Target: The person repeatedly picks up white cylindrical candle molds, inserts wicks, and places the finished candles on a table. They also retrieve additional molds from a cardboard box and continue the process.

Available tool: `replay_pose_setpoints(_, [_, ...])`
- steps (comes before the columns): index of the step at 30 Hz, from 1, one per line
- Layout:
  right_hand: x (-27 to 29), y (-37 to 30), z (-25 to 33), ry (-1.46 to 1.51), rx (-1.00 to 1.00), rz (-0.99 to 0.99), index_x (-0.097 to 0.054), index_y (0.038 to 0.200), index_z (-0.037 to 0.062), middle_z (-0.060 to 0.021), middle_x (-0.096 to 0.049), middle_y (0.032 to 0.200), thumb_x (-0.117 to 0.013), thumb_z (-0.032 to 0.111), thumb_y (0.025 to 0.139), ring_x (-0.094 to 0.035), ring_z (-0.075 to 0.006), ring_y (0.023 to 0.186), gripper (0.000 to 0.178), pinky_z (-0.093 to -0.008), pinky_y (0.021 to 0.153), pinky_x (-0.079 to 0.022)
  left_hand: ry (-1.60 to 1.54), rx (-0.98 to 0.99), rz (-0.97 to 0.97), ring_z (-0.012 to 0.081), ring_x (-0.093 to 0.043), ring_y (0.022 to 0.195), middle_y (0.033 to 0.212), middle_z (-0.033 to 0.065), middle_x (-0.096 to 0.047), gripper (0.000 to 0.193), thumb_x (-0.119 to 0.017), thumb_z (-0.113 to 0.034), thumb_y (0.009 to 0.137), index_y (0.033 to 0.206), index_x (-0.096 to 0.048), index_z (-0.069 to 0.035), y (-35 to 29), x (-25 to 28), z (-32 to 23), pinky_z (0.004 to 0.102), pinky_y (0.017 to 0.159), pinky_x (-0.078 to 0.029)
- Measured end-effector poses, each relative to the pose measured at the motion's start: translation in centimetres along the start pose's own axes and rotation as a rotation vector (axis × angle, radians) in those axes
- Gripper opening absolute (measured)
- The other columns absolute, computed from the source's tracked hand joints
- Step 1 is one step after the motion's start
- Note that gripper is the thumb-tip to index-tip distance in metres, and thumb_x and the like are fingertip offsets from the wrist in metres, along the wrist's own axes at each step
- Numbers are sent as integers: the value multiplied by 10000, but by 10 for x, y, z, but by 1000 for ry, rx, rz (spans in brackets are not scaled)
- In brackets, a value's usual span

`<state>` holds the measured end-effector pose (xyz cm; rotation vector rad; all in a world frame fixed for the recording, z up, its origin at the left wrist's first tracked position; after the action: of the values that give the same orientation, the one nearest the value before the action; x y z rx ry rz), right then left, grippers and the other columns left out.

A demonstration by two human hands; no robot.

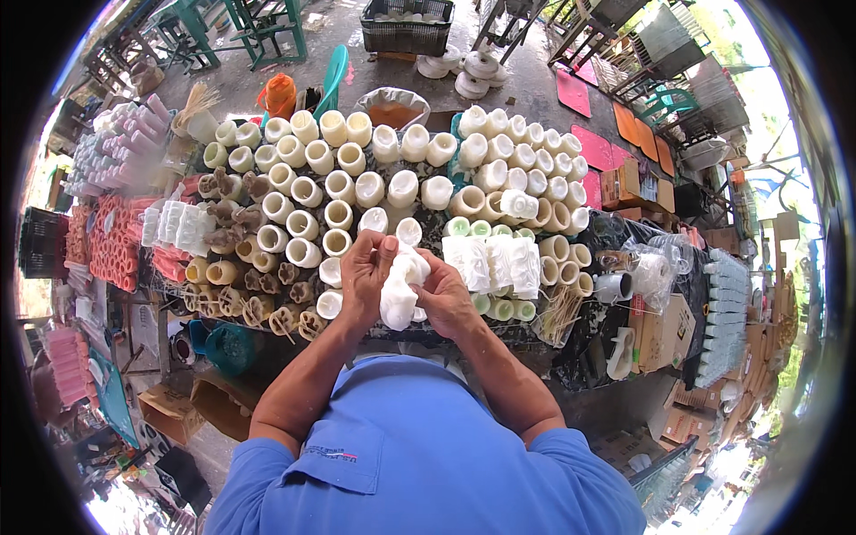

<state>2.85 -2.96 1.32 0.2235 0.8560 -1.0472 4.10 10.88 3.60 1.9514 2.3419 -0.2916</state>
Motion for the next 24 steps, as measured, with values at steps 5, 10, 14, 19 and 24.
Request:
replay_pose_setpoints(5, [21, 2, 4, -258, 125, -247, -641, 1028, 52, -48, -726, 1066, -820, 37, 904, -691, -92, 917, 218, -278, 810, -588, -394, 319, 355, 72, -551, 747, 804, -43, -602, 237, -753, -240, 1009, 952, -615, -56, -1, 6, -8, 287, 673, -481])
replay_pose_setpoints(10, [7, 8, 24, -1515, 673, -542, -523, 847, 20, -141, -598, 788, -727, 8, 848, -586, -343, 705, 204, -461, 643, -456, 505, 40, 433, 244, -673, 800, 856, 148, -636, 243, -782, -71, 823, 966, -596, -6, -7, 20, -7, 409, 733, -527])
replay_pose_setpoints(14, [-4, 19, 2, -1494, 619, -648, -492, 822, 26, -179, -534, 786, -722, 39, 825, -539, -428, 717, 230, -515, 653, -427, 792, -425, 159, 447, -615, 772, 823, 194, -596, 206, -694, 11, 771, 868, -514, -11, 3, 25, 1, 501, 673, -483])
replay_pose_setpoints(19, [3, 10, -28, -984, 209, -522, -540, 1111, 53, -125, -601, 997, -755, 84, 901, -626, -321, 885, 302, -473, 760, -529, 812, -346, 168, 459, -627, 821, 874, 224, -595, 264, -695, -3, 711, 900, -512, -6, 19, 47, 24, 533, 714, -486])
replay_pose_setpoints(24, [7, 17, -23, 252, -54, -218, -294, 1577, 96, -105, -535, 1437, -721, 133, 1006, -601, -226, 1273, 714, -448, 984, -580, 775, -426, 194, 457, -649, 885, 940, 218, -615, 293, -738, -44, 738, 941, -530, -8, 8, 18, 2, 530, 747, -526])
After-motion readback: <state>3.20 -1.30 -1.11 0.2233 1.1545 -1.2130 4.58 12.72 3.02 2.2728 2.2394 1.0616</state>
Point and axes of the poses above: each hand's wrist, its own y-axis towards the middle knuckle, its own x-axis out of the back of the hand, z = x × y, the point moved 6 cm from there along y, towards the middle knuckle
